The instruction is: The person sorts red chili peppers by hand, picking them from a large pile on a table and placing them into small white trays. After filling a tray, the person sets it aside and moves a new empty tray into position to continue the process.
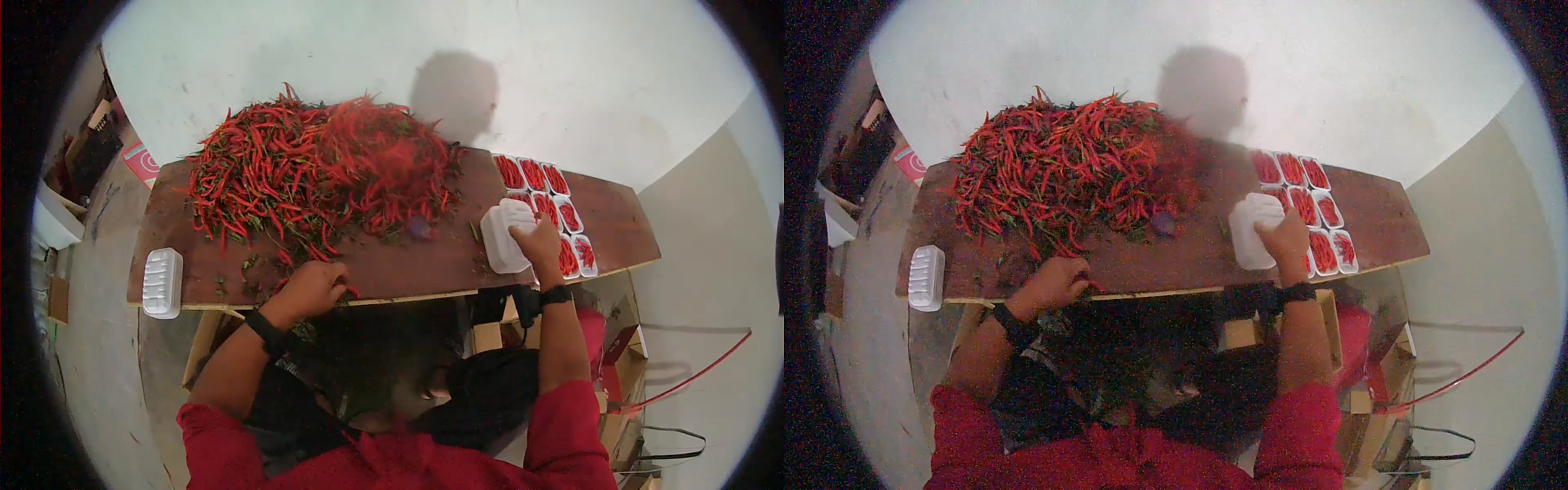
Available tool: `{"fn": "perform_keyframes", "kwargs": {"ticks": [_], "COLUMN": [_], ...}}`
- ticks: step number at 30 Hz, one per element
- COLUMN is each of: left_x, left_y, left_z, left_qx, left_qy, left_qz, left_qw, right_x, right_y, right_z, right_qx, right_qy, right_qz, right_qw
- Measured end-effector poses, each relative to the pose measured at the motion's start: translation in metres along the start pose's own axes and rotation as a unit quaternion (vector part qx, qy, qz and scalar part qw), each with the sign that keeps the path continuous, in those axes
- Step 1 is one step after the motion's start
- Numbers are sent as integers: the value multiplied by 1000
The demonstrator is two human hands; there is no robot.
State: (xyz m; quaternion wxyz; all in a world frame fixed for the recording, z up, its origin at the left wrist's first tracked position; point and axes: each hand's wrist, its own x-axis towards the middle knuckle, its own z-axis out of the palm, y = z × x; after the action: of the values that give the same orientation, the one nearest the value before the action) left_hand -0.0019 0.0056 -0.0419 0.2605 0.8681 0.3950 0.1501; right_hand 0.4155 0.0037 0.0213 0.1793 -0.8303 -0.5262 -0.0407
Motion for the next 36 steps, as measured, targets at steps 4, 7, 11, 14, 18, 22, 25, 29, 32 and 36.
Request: {"fn": "perform_keyframes", "kwargs": {"ticks": [4,7,11,14,18,22,25,29,32,36], "left_x": [4,7,8,10,16,15,10,6,-3,-9], "left_y": [-3,-1,11,10,14,63,87,79,74,67], "left_z": [7,8,1,5,5,-11,-19,-11,-20,-19], "left_qx": [3,16,39,68,77,-173,-295,-434,-402,-434], "left_qy": [35,56,47,132,236,118,82,112,89,83], "left_qz": [-15,-24,-68,-39,59,-51,-69,-41,-54,-39], "left_qw": [999,998,996,988,967,977,949,893,910,896], "right_x": [0,0,10,0,-20,-42,-73,-102,-113,-120], "right_y": [10,17,27,4,-38,-80,-119,-148,-158,-160], "right_z": [-6,-11,-8,-20,-14,2,3,8,9,19], "right_qx": [36,65,172,387,466,500,481,416,441,466], "right_qy": [27,47,22,-52,-116,-239,-288,-294,-336,-334], "right_qz": [7,18,60,72,18,-44,-84,-129,-111,-92], "right_qw": [999,997,983,918,877,832,824,850,824,814]}}
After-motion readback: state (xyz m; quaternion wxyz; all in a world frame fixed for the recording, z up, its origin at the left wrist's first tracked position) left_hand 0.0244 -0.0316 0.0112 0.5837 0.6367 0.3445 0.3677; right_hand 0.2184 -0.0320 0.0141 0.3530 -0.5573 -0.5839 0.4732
